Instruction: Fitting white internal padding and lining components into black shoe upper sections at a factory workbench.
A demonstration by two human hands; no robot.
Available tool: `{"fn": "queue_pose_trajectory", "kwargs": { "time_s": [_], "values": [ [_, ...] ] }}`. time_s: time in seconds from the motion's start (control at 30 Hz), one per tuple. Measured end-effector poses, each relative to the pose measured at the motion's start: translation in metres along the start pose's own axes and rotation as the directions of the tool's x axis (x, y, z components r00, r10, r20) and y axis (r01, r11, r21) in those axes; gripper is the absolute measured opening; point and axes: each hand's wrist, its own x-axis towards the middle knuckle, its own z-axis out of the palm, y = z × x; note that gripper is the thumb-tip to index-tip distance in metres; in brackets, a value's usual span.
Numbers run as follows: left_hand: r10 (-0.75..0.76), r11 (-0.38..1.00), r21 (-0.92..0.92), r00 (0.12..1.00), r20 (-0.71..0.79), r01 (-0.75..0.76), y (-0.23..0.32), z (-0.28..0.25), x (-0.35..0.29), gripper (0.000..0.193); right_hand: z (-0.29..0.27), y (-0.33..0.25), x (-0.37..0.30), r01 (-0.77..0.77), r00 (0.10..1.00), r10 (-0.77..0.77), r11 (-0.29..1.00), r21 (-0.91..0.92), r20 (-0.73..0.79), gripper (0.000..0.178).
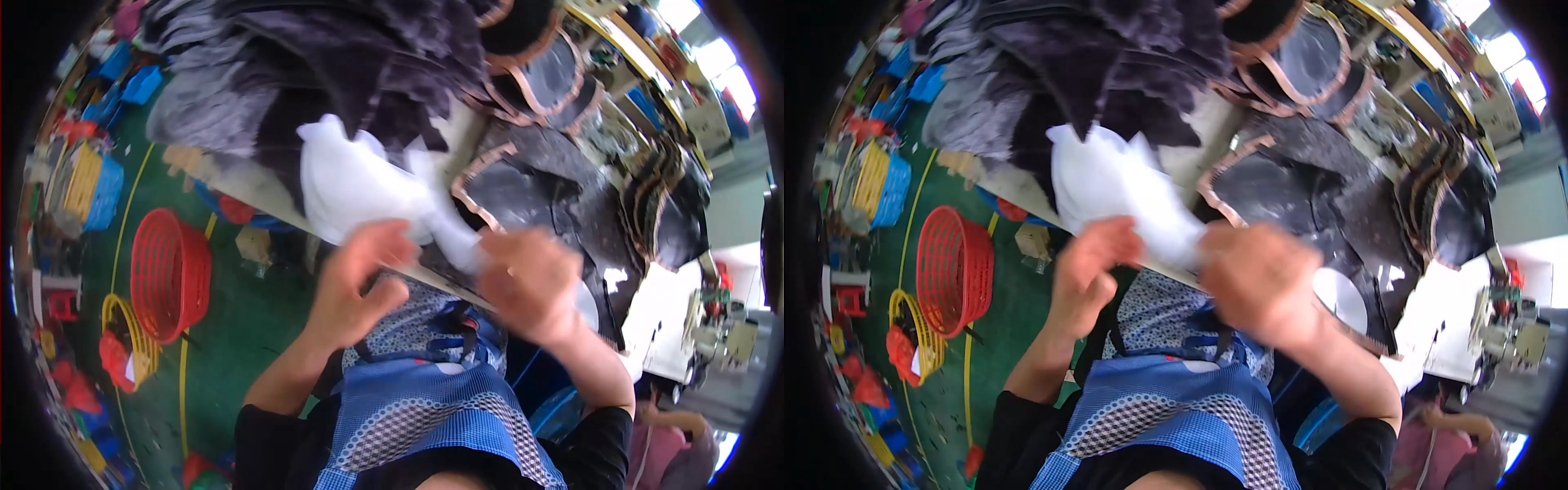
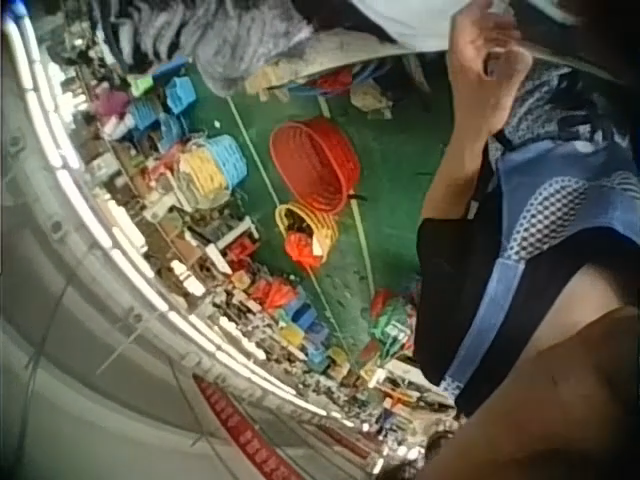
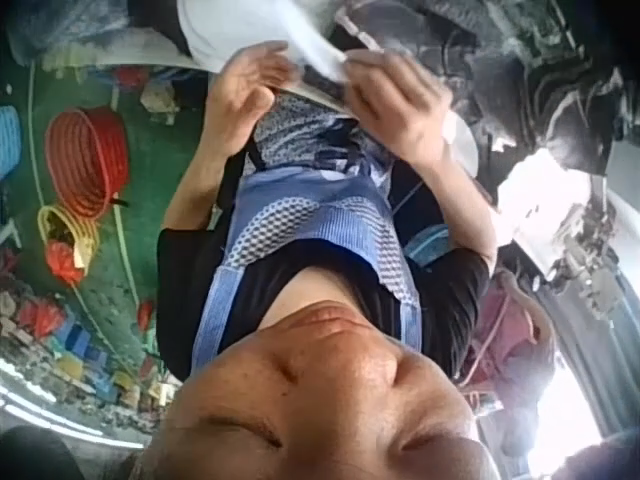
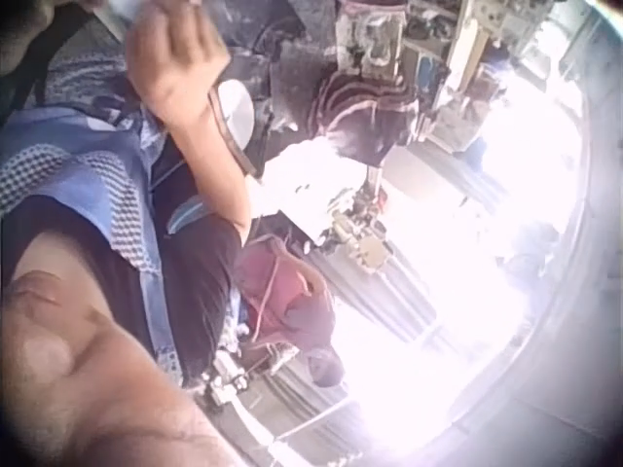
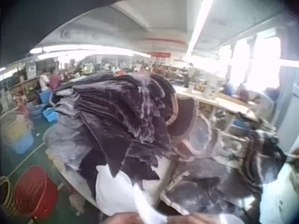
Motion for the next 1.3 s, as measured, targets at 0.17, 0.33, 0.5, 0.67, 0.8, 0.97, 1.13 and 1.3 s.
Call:
{"fn": "queue_pose_trajectory", "kwargs": {
  "time_s": [0.17, 0.33, 0.5, 0.67, 0.8, 0.97, 1.13, 1.3],
  "values": [
    [-0.223, 0.968, 0.154, 0.961, 0.165, 0.199, -0.016, 0.037, 0.001, 0.029, -0.034, -0.022, -0.025, -0.342, 0.94, 0.335, 0.916, 0.208, 0.071, 0.047],
    [0.399, 0.774, 0.296, 0.795, 0.457, -0.559, -0.023, 0.068, 0.052, 0.033, -0.059, 0.004, -0.064, -0.808, 0.55, 0.741, 0.354, 0.472, 0.386, 0.01],
    [0.151, 0.219, 0.734, 0.766, 0.625, -0.643, -0.073, 0.049, 0.043, 0.049, -0.092, 0.048, -0.097, -0.692, 0.278, 0.931, 0.025, 0.721, 0.235, 0.023],
    [0.239, 0.242, 0.78, 0.814, 0.529, -0.577, -0.079, 0.04, 0.029, 0.044, -0.042, 0.045, -0.06, -0.784, 0.4, 0.814, 0.065, 0.617, 0.422, 0.028],
    [0.385, 0.313, 0.765, 0.811, 0.44, -0.563, -0.085, 0.04, 0.039, 0.023, 0.028, 0.067, -0.043, -0.836, 0.379, 0.728, 0.003, 0.549, 0.572, 0.026],
    [0.396, 0.37, 0.761, 0.832, 0.389, -0.533, -0.089, 0.031, 0.031, 0.022, 0.049, 0.068, -0.048, -0.857, 0.376, 0.71, 0.022, 0.514, 0.596, 0.028],
    [0.337, 0.379, 0.763, 0.846, 0.412, -0.523, -0.081, 0.03, 0.043, 0.043, 0.055, 0.059, -0.04, -0.874, 0.319, 0.786, 0.027, 0.486, 0.529, 0.028],
    [0.214, 0.254, 0.815, 0.852, 0.477, -0.52, -0.066, 0.038, 0.056, 0.045, 0.045, 0.069, -0.029, -0.854, 0.478, 0.789, 0.52, -0.005, 0.386, 0.037]
  ]
}}
